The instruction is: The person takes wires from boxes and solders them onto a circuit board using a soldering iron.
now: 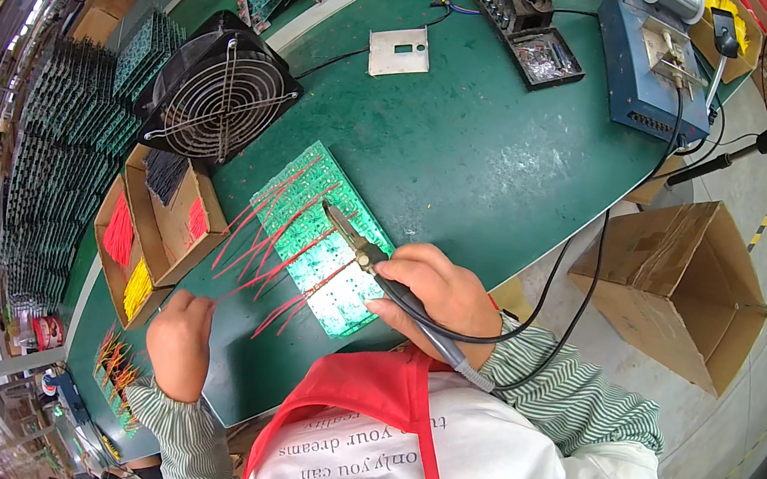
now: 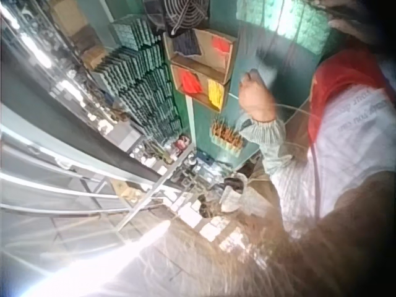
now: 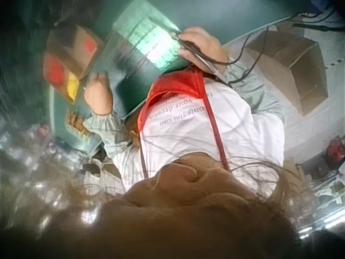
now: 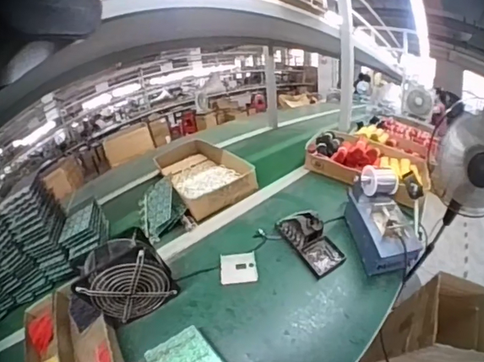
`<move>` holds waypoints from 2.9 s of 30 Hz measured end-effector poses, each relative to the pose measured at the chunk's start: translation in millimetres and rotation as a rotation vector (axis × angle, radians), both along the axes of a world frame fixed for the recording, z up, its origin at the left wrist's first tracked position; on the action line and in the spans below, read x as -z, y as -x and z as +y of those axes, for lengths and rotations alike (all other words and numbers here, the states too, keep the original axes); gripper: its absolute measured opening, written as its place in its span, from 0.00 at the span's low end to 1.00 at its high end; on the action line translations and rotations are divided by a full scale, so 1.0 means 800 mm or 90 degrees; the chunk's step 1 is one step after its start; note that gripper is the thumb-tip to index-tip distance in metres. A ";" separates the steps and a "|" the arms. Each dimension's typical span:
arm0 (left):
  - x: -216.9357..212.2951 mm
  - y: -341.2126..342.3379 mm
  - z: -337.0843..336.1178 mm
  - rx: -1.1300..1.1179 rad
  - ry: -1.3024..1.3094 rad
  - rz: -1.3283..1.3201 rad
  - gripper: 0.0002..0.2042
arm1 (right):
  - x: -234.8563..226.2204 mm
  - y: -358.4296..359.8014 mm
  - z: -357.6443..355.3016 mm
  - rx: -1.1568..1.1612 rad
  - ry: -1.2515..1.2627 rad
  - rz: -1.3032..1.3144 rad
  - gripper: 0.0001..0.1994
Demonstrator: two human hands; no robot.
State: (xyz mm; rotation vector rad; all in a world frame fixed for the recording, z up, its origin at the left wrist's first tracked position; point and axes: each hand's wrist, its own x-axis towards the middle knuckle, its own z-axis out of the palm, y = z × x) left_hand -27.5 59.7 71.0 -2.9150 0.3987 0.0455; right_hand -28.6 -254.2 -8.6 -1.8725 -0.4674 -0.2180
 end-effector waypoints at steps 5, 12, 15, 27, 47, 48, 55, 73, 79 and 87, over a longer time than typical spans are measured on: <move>-0.013 0.003 -0.048 -0.043 0.374 -0.011 0.04 | -0.008 -0.009 0.003 -0.010 0.009 -0.002 0.20; 0.026 0.011 -0.095 -0.063 0.609 0.172 0.04 | -0.046 -0.003 -0.019 -0.038 -0.028 -0.023 0.17; 0.030 0.012 -0.099 -0.069 0.630 0.191 0.03 | -0.057 0.002 -0.033 -0.035 -0.029 -0.013 0.15; 0.036 0.020 -0.106 -0.091 0.636 0.198 0.05 | -0.079 0.023 -0.036 -0.035 0.003 0.247 0.09; 0.039 0.015 -0.104 -0.093 0.635 0.207 0.04 | -0.082 0.009 -0.032 -0.036 -0.010 0.261 0.09; 0.039 0.015 -0.102 -0.093 0.634 0.206 0.04 | -0.081 0.009 -0.032 -0.035 -0.017 0.252 0.09; 0.021 0.008 -0.099 -0.051 0.488 -0.042 0.04 | -0.082 0.014 -0.044 -0.007 -0.008 0.252 0.08; 0.049 0.004 -0.130 0.005 0.580 0.133 0.03 | -0.077 0.010 -0.047 -0.005 -0.022 0.302 0.09; 0.047 0.001 -0.130 0.014 0.584 0.145 0.03 | -0.077 0.011 -0.050 0.001 -0.002 0.259 0.09; 0.046 -0.003 -0.125 0.017 0.578 0.148 0.04 | -0.079 0.004 -0.050 0.038 -0.035 0.266 0.09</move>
